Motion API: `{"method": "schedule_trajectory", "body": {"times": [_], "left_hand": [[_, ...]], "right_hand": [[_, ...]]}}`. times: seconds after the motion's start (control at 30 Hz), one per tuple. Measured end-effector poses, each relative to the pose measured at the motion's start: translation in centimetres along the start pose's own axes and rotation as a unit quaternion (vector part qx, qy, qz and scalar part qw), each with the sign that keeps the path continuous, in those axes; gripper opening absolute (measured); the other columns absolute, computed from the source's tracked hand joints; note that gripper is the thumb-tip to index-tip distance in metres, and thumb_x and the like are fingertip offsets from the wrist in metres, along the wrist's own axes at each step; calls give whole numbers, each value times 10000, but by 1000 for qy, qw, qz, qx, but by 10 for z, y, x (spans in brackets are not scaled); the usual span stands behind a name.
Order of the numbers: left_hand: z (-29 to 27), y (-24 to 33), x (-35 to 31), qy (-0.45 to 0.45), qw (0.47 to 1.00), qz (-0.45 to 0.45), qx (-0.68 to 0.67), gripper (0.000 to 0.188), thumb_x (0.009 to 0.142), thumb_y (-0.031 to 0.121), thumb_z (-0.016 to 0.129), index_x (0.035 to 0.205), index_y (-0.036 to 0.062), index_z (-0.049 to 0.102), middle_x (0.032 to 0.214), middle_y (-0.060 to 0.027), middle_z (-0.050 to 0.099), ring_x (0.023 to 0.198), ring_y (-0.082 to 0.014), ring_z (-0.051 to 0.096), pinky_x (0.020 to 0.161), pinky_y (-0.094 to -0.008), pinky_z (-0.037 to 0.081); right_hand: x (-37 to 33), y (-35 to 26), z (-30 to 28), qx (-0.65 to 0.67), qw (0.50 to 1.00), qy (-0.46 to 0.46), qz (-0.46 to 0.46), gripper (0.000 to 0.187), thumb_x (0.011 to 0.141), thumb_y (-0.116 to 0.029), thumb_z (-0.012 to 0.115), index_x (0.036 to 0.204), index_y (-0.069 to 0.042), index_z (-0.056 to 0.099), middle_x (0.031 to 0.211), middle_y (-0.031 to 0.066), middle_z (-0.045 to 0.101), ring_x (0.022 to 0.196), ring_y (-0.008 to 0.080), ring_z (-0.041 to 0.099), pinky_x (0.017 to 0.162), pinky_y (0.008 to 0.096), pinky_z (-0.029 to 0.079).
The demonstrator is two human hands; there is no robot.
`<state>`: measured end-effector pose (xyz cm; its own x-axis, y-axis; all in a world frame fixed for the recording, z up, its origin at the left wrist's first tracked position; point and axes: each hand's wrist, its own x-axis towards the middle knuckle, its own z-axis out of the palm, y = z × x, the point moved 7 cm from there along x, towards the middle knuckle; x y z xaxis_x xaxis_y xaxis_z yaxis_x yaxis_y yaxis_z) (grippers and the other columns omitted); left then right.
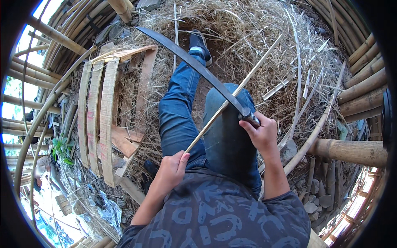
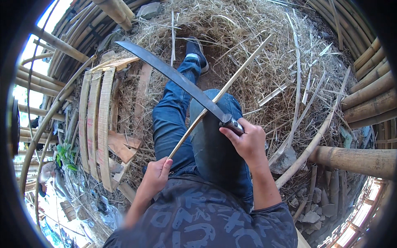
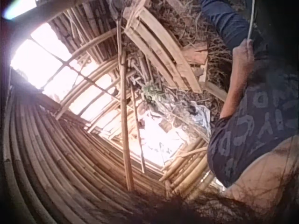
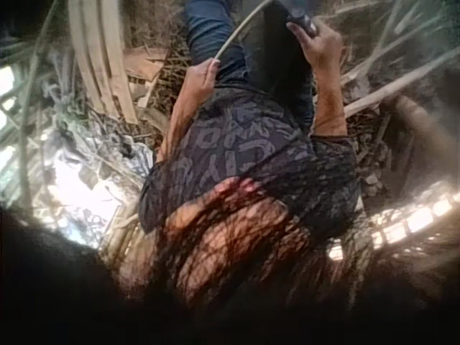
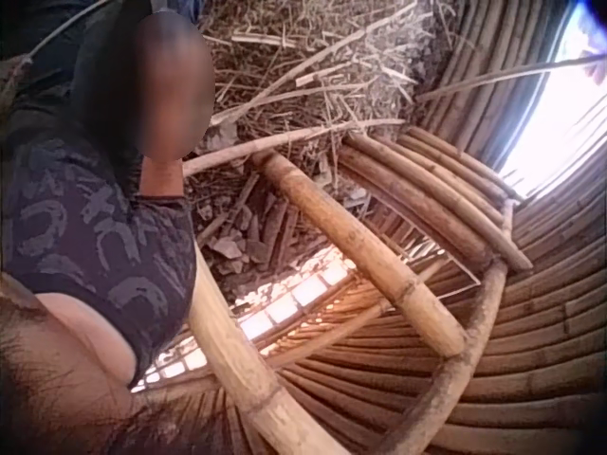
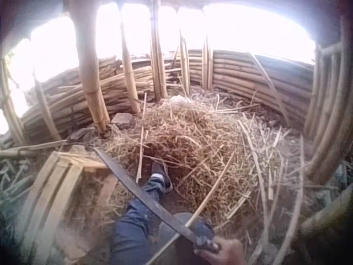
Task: The person scrapes a long thin stick with a large curved blade while holding the stick steady against their leg and turning it over.
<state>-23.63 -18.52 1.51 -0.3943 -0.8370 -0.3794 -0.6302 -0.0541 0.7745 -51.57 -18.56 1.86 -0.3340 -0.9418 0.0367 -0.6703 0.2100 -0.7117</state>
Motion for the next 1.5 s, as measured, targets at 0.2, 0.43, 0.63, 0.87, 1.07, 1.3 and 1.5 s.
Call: {"method": "schedule_trajectory", "body": {"times": [0.2, 0.43, 0.63, 0.87, 1.07, 1.3, 1.5], "left_hand": [[-10, -11, -14, 20, 1000, -4, 13, 311, 967, 197, 472, 752, -25, 509, 537, -201, 430, 459, -347, 392, 465, -382, 365], [-19, -61, -67, -14, 997, -74, -18, 280, 948, 159, 483, 738, -25, 505, 524, -131, 400, 454, -197, 354, 462, -333, 362], [-28, -88, -78, -8, 997, -78, -15, 300, 948, 185, 494, 734, -26, 509, 526, -142, 404, 455, -208, 358, 465, -341, 362], [-27, -65, -56, -16, 998, -52, 26, 313, 955, 212, 486, 755, -26, 520, 551, -189, 462, 474, -330, 441, 490, -373, 394], [-20, -38, -31, -26, 998, -46, 41, 311, 950, 208, 490, 739, -19, 517, 577, -215, 492, 542, -406, 501, 499, -408, 403], [-11, 10, -1, -7, 995, 34, 98, 268, 936, 185, 510, 760, -17, 522, 585, -226, 516, 563, -412, 540, 509, -445, 403], [-10, 14, -3, 23, 987, 73, 139, 259, 934, 191, 522, 759, 0, 511, 562, -226, 517, 557, -414, 546, 497, -477, 412]], "right_hand": [[0, 3, -1, 11, 1000, 24, 8, 493, 748, -523, 711, 689, -46, 601, 492, 97, 501, 467, 282, 532, 477, 365, 409], [-1, 18, -7, 61, 996, 37, 53, 482, 791, -491, 699, 741, -18, 624, 494, 32, 455, 454, 137, 404, 469, 302, 354], [0, 20, -13, 75, 994, 51, 55, 494, 796, -498, 690, 726, -13, 625, 492, 14, 438, 477, 109, 385, 471, 298, 333], [-3, 29, -18, 44, 994, 61, 76, 522, 783, -511, 695, 663, -13, 593, 467, 25, 428, 452, 122, 388, 463, 305, 340], [0, 24, -19, 61, 997, 43, 32, 591, 791, -568, 656, 643, -5, 553, 460, 48, 420, 443, 132, 396, 458, 307, 352], [4, 32, -24, 72, 997, 22, 21, 616, 793, -586, 640, 645, 4, 538, 464, 50, 405, 448, 144, 378, 456, 311, 348], [5, 35, -23, 55, 997, -23, 56, 623, 784, -593, 644, 648, 5, 539, 472, 65, 418, 456, 165, 411, 471, 320, 364]]}}
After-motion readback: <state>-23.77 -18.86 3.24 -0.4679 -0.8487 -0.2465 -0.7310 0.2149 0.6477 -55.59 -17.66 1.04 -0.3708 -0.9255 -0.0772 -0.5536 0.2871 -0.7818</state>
